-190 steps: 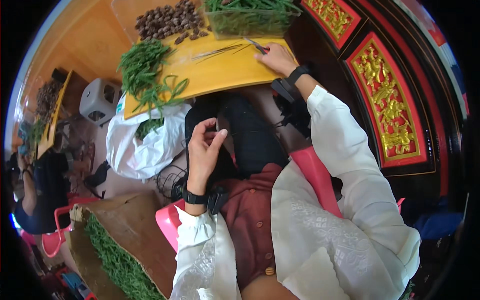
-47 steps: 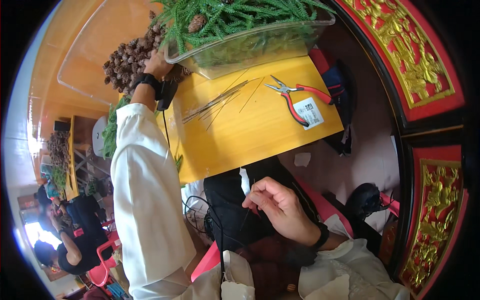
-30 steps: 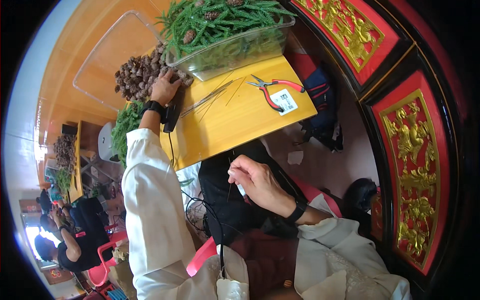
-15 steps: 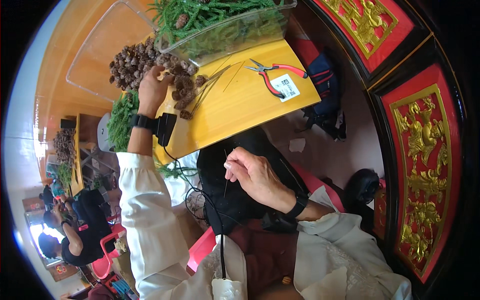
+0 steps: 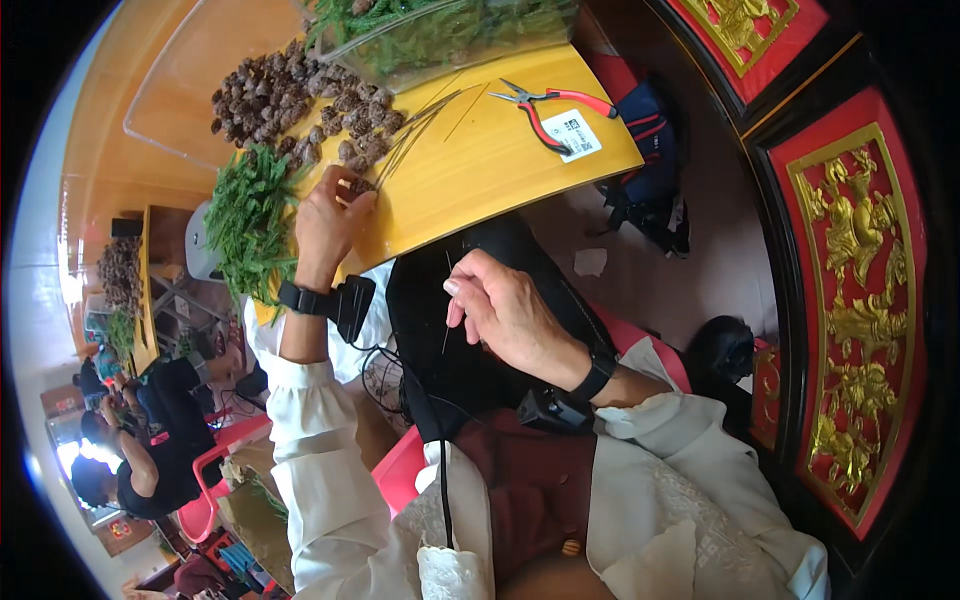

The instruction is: Attaching pine cones to artificial green needles using wire and pliers to create decorations.

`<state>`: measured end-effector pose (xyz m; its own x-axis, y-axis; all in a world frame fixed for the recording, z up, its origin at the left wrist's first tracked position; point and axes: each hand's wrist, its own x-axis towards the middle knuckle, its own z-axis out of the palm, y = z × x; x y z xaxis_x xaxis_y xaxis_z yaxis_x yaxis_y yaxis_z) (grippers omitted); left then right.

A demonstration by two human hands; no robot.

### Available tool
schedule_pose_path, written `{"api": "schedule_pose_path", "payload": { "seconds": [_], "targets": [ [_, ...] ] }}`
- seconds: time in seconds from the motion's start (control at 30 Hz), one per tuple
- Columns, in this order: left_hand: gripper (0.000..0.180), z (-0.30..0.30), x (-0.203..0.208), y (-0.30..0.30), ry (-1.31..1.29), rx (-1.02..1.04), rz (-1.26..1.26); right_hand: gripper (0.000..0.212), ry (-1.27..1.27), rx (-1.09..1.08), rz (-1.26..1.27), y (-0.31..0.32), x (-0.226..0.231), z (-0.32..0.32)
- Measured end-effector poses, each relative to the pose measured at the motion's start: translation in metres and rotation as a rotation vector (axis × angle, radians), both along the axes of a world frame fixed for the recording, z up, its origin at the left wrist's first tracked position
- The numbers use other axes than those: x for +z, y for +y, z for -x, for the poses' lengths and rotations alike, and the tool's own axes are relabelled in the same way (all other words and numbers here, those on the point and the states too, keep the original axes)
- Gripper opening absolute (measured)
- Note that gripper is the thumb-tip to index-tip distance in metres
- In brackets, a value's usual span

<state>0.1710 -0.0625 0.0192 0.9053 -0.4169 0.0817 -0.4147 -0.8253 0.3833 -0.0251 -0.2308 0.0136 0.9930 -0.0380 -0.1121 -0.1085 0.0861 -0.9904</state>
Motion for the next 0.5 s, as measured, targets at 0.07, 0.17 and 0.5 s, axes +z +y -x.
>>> {"api": "schedule_pose_path", "payload": {
  "seconds": [0.07, 0.17, 0.5],
  "targets": [
    [0.031, 0.0, 0.0, 0.001, -0.021, 0.019, 0.0, 0.012, -0.034, -0.034, 0.012, 0.005, -0.005, 0.0],
    [0.026, -0.001, -0.004, 0.006, -0.081, 0.058, 0.208, 0.012, -0.048, -0.04, 0.026, 0.004, -0.007, 0.001],
    [0.025, 0.109, 0.016, 0.028, 0.139, 0.042, 0.954, 0.011, -0.185, -0.073, 0.158, 0.013, -0.023, -0.001]
  ]
}}
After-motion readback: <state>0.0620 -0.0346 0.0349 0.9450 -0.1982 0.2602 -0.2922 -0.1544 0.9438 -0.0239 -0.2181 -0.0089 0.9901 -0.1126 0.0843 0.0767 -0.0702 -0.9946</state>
